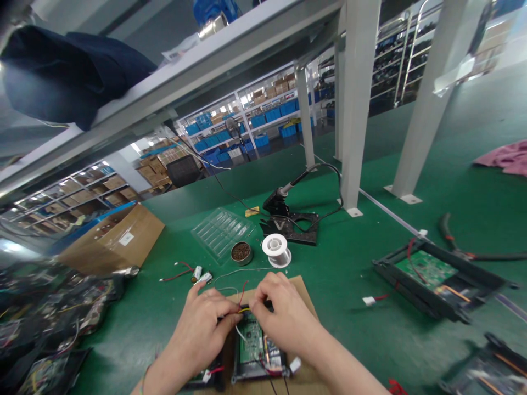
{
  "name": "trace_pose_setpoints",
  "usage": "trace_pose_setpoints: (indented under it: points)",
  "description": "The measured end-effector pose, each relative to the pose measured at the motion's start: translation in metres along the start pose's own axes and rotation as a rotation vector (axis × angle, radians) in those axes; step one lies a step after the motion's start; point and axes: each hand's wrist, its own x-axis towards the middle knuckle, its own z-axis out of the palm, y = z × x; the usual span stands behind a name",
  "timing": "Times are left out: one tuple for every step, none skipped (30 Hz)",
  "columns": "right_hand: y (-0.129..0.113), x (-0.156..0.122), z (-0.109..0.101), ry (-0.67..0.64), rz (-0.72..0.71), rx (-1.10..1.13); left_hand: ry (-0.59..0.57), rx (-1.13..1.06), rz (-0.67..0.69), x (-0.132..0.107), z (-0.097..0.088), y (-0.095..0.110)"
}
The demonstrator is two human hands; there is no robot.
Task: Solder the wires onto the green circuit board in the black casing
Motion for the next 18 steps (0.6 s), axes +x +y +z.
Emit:
trace_pose_setpoints:
  points:
    - [0.001,0.000,-0.001,-0.015,0.007,0.027,0.000,-0.002,0.004,0.000,0.001,0.000]
    - [0.002,0.000,-0.001,-0.032,0.012,0.060,0.002,-0.005,0.008,0.000,0.001,-0.001]
    - [0.002,0.000,-0.001,-0.048,0.016,0.096,0.003,-0.007,0.012,0.000,0.001,-0.001]
    - [0.003,0.001,-0.001,-0.065,0.017,0.133,0.006,-0.009,0.015,0.000,0.001,-0.001]
    - [0.003,0.002,-0.001,-0.079,0.018,0.168,0.008,-0.011,0.017,0.000,0.001,-0.001]
    - [0.002,0.002,-0.001,-0.093,0.018,0.200,0.011,-0.014,0.020,-0.001,0.001,-0.002]
    - [0.002,0.003,-0.001,-0.104,0.019,0.226,0.014,-0.018,0.023,-0.001,0.001,-0.002]
    - [0.002,0.004,-0.002,-0.114,0.021,0.245,0.016,-0.022,0.025,-0.001,0.001,-0.002]
    - [0.002,0.004,-0.003,-0.127,0.022,0.257,0.019,-0.025,0.026,-0.001,0.001,-0.002]
    - [0.001,0.005,-0.005,-0.143,0.023,0.262,0.024,-0.027,0.025,-0.001,0.001,-0.003]
    - [0.001,0.005,-0.007,-0.158,0.023,0.261,0.028,-0.029,0.023,-0.001,0.001,-0.003]
    - [0.001,0.006,-0.010,-0.172,0.021,0.256,0.032,-0.030,0.020,-0.001,0.001,-0.003]
    - [0.000,0.006,-0.013,-0.181,0.019,0.244,0.035,-0.031,0.017,-0.001,0.002,-0.003]
    - [0.000,0.006,-0.015,-0.179,0.014,0.228,0.038,-0.032,0.014,-0.001,0.002,-0.003]
    - [-0.001,0.006,-0.018,-0.161,0.008,0.207,0.039,-0.034,0.013,0.000,0.002,-0.004]
    - [-0.001,0.005,-0.020,-0.133,-0.002,0.183,0.041,-0.037,0.013,0.000,0.003,-0.004]
    - [-0.002,0.005,-0.021,-0.100,-0.020,0.158,0.043,-0.038,0.014,0.001,0.003,-0.004]
    - [-0.004,0.004,-0.022,-0.065,-0.046,0.134,0.045,-0.039,0.015,0.001,0.003,-0.004]
